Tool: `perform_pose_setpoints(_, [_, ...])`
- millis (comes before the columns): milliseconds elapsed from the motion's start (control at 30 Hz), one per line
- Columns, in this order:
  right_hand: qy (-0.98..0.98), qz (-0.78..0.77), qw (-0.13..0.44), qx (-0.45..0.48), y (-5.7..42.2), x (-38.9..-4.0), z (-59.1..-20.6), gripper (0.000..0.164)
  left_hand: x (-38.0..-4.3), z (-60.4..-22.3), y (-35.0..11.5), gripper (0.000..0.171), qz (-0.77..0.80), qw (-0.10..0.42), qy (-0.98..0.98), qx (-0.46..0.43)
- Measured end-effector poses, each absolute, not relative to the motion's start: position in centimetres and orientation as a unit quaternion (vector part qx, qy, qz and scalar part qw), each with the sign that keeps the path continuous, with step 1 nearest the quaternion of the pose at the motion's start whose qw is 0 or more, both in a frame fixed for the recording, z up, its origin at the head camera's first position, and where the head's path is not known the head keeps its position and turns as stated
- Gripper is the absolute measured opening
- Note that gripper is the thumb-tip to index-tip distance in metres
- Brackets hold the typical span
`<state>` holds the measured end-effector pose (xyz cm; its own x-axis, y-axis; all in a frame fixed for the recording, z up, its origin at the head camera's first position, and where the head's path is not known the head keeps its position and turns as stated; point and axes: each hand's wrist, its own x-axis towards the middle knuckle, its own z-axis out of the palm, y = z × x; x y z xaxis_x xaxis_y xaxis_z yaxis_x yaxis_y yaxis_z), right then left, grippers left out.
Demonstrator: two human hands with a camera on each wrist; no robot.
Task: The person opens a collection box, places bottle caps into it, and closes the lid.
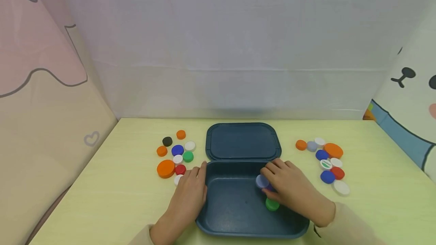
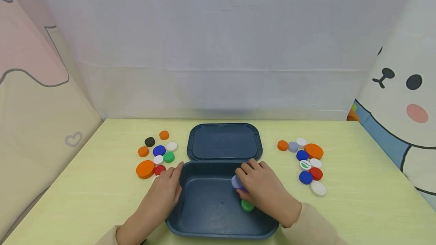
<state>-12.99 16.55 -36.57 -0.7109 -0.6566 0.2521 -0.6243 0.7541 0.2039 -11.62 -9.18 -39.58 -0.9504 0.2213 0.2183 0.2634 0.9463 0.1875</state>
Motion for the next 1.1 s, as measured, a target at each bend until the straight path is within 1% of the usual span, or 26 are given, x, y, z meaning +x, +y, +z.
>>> perform_pose_setpoints(167, [-0.918,-0.057,0.146,0.364,16.1,-12.8,-37.4,0.039,-11.6,-39.5,-9.1,0.054,-0.110,0.086,-0.983,-0.120])
perform_pose_setpoints(400, [-0.909,-0.069,0.129,0.389,15.9,-13.0,-38.3,0.036,-11.6,-39.5,-9.1,0.054,-0.108,0.085,-0.983,-0.121])
perform_pose_setpoints(767, [-0.910,-0.078,0.104,0.393,15.8,-13.0,-38.5,0.037,-11.5,-39.4,-9.0,0.055,-0.114,0.080,-0.983,-0.121])
perform_pose_setpoints(933, [-0.908,-0.083,0.109,0.395,15.9,-13.1,-38.6,0.038,-11.6,-39.4,-9.0,0.055,-0.116,0.074,-0.984,-0.117])
perform_pose_setpoints(1100, [-0.904,-0.077,0.132,0.399,16.0,-13.1,-38.7,0.035,-11.6,-39.4,-8.9,0.056,-0.116,0.065,-0.985,-0.111])
